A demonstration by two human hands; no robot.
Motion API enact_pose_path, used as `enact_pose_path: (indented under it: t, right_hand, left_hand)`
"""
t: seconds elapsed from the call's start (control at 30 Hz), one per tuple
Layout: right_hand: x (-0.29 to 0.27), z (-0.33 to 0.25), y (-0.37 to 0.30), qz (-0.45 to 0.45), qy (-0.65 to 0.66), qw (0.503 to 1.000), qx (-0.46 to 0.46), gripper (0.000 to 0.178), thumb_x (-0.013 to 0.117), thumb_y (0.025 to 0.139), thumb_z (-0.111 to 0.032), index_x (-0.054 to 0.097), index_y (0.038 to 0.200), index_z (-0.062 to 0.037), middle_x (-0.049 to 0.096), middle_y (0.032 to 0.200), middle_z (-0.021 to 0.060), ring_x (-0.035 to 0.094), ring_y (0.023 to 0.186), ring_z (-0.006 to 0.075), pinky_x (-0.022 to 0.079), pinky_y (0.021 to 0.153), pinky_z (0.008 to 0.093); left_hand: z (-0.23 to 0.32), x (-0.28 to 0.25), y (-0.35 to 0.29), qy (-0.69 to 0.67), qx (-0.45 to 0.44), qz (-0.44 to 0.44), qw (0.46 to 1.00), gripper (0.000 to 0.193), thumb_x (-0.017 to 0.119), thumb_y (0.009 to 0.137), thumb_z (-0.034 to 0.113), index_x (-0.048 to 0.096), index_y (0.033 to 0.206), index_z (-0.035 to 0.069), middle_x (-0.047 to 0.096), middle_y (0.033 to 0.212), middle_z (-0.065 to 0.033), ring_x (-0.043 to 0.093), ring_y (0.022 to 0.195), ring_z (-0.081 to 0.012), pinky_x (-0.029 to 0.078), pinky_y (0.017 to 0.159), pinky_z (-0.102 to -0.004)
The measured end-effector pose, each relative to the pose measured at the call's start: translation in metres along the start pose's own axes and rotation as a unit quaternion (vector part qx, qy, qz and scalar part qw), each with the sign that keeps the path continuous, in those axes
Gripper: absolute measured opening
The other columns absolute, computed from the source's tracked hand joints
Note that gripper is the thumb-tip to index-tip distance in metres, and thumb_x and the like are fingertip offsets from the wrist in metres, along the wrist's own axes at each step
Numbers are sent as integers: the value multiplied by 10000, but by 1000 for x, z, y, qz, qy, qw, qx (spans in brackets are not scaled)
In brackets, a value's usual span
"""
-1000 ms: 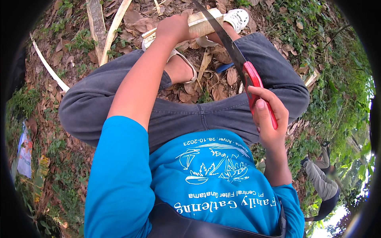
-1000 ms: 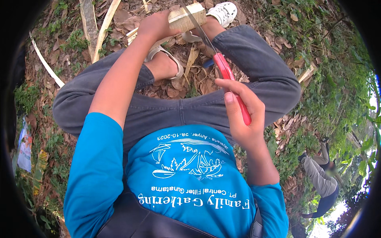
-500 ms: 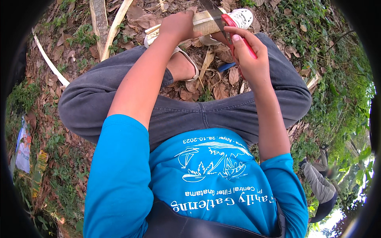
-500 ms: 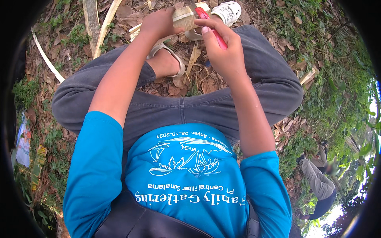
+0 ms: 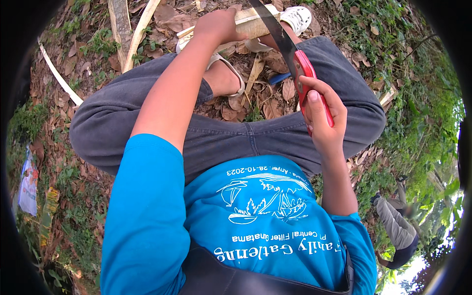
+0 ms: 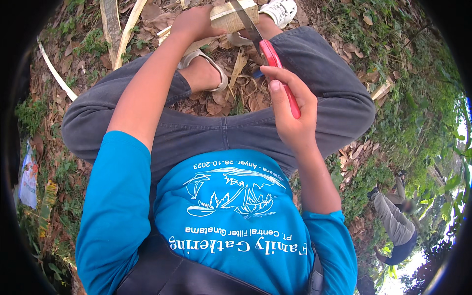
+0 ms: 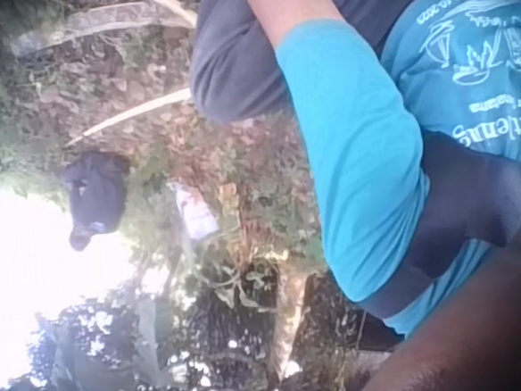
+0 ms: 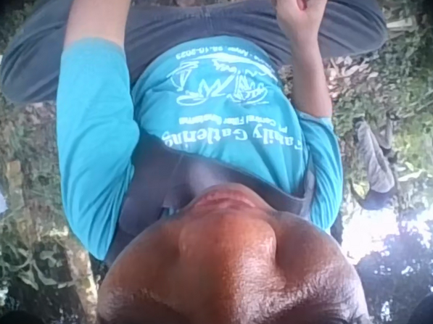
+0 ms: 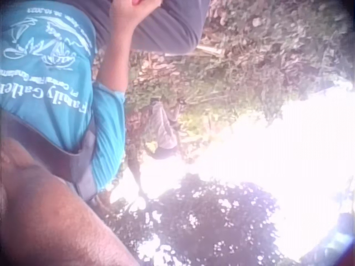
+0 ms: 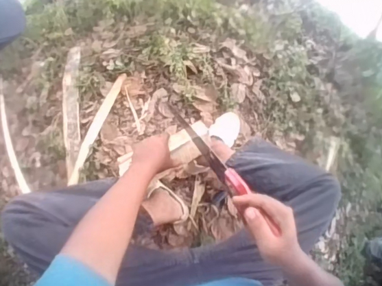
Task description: The person sits on the ground and uses a red folding saw to cut a small rectangular block of light-colored wood. They hold the wood steady with their left hand and saw with their right hand, making multiple cuts to shape the block.
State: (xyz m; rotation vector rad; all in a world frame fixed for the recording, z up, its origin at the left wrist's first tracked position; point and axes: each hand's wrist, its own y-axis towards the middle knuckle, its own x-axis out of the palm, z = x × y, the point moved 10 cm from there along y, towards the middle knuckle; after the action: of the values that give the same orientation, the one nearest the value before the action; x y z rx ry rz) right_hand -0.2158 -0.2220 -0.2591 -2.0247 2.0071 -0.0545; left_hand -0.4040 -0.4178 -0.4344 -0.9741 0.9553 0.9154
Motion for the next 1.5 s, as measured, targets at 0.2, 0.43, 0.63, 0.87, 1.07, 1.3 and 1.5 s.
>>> enact_pose_path:
  t: [0.2, 0.43, 0.63, 0.87, 1.07, 1.3, 1.5]
  right_hand:
    - [3, -1, 2, -8, 7, 1000, 22, 259, 578, 1072, -138, 706, 1244, 6, 640, 952, -42, 453, 749, -6, 350, 655, 177]
    - [-9, -5, -6, -7, -11, 999, 33, 262, 579, 1067, -135, 707, 1242, 14, 670, 1000, 3, 528, 834, 33, 414, 755, 200]
    - [-12, -16, -20, -10, -53, 998, 23, 260, 558, 1062, -105, 708, 1236, 17, 698, 1048, 55, 579, 918, 75, 445, 850, 225]
    - [3, -13, 14, -22, -30, 999, 28, 252, 555, 1060, -89, 706, 1232, 17, 646, 968, -13, 500, 804, 25, 402, 726, 195]
    - [10, -7, 22, -24, -16, 1000, 12, 258, 548, 1071, -98, 694, 1247, 21, 605, 917, -48, 454, 759, 0, 361, 677, 176]
    - [10, -8, 22, -21, -21, 1000, 9, 251, 552, 1069, -100, 705, 1232, 14, 625, 939, -41, 462, 768, 7, 373, 689, 189]
    - [10, -10, 23, -24, -35, 999, 16, 251, 555, 1063, -96, 705, 1229, 18, 639, 940, -35, 471, 765, 6, 378, 685, 185]
  left_hand:
    - [-2, 4, 0, 0, -5, -25, 1000, 900, 825, 737, 647, 604, 1415, 99, 737, 1225, -167, 716, 1120, -343, 592, 951, -479]
    - [-3, 3, 2, -9, 5, -2, 1000, 843, 846, 728, 619, 627, 1354, 98, 743, 1202, -168, 729, 1087, -341, 599, 920, -478]
    - [-3, 2, 1, -2, -4, -13, 1000, 849, 840, 735, 622, 624, 1372, 103, 741, 1213, -161, 724, 1101, -340, 599, 925, -476]
    - [3, -5, -7, 4, -5, -4, 1000, 860, 825, 736, 630, 607, 1398, 125, 739, 1217, -142, 727, 1100, -325, 606, 911, -473]
    - [1, -7, -5, -4, 1, -4, 1000, 880, 831, 732, 625, 588, 1416, 127, 737, 1233, -125, 726, 1103, -322, 609, 914, -472]
    - [1, -4, -5, -4, 1, -7, 1000, 879, 832, 734, 632, 593, 1409, 123, 734, 1241, -123, 722, 1108, -329, 610, 915, -470]
    - [0, -2, -2, -8, 4, -2, 1000, 841, 826, 741, 625, 609, 1376, 118, 736, 1231, -124, 720, 1109, -330, 607, 909, -478]
